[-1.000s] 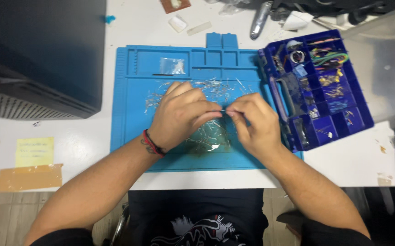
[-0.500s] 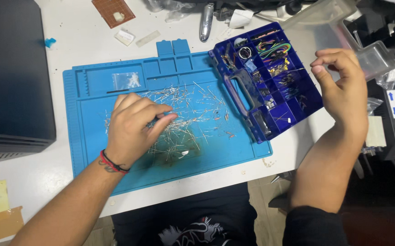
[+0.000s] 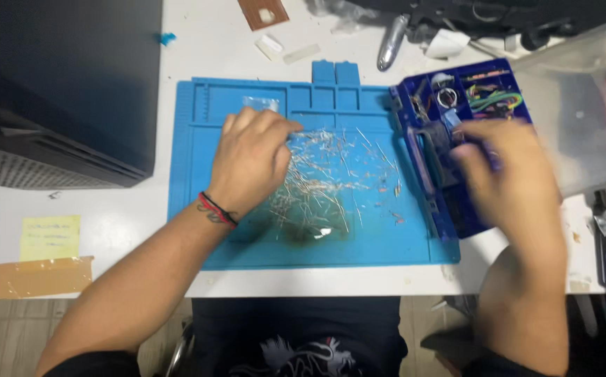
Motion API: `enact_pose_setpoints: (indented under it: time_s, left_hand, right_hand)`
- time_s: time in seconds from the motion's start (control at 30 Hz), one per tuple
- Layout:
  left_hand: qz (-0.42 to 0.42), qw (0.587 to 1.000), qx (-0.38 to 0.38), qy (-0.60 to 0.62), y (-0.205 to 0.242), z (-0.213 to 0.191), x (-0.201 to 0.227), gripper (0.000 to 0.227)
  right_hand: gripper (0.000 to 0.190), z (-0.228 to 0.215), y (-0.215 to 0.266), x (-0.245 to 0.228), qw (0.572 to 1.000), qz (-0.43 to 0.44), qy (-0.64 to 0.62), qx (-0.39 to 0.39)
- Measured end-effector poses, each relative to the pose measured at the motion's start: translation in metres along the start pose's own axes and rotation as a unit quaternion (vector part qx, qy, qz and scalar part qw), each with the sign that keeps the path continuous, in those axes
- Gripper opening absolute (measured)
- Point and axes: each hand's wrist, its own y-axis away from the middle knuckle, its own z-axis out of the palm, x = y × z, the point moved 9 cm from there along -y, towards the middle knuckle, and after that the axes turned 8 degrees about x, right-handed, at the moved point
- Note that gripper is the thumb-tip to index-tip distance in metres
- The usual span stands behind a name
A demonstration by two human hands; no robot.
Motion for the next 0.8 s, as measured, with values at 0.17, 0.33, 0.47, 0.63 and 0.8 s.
enact_pose_setpoints:
  time_s: [0.17, 0.33, 0.47, 0.63, 0.8]
  left_hand:
    - [-0.013, 1.000, -0.018, -0.013, 0.010, 0.013, -0.007, 0.025]
    - [-0.007, 1.000, -0.018, -0.008, 0.002, 0.005, 0.000, 0.025]
    - [-0.008, 1.000, -0.022, -0.002, 0.009, 0.008, -0.001, 0.023]
    - [-0.005, 1.000, -0.019, -0.003, 0.005, 0.006, 0.000, 0.021]
    - [0.003, 1.000, -0.025, 0.005, 0.006, 0.008, 0.002, 0.018]
  right_hand:
    - [0.020, 0.090, -0.005, -0.079, 0.983, -0.097, 0.156, -0.024]
    - [0.029, 0.140, -0.014, -0.093, 0.970, -0.139, 0.198, 0.038]
    - [0.020, 0.148, -0.012, -0.088, 0.975, -0.122, 0.185, 0.021]
    - [0.011, 0.155, -0.017, -0.082, 0.985, -0.102, 0.137, -0.009]
    - [0.010, 0.163, -0.011, -0.081, 0.982, -0.129, 0.134, -0.010]
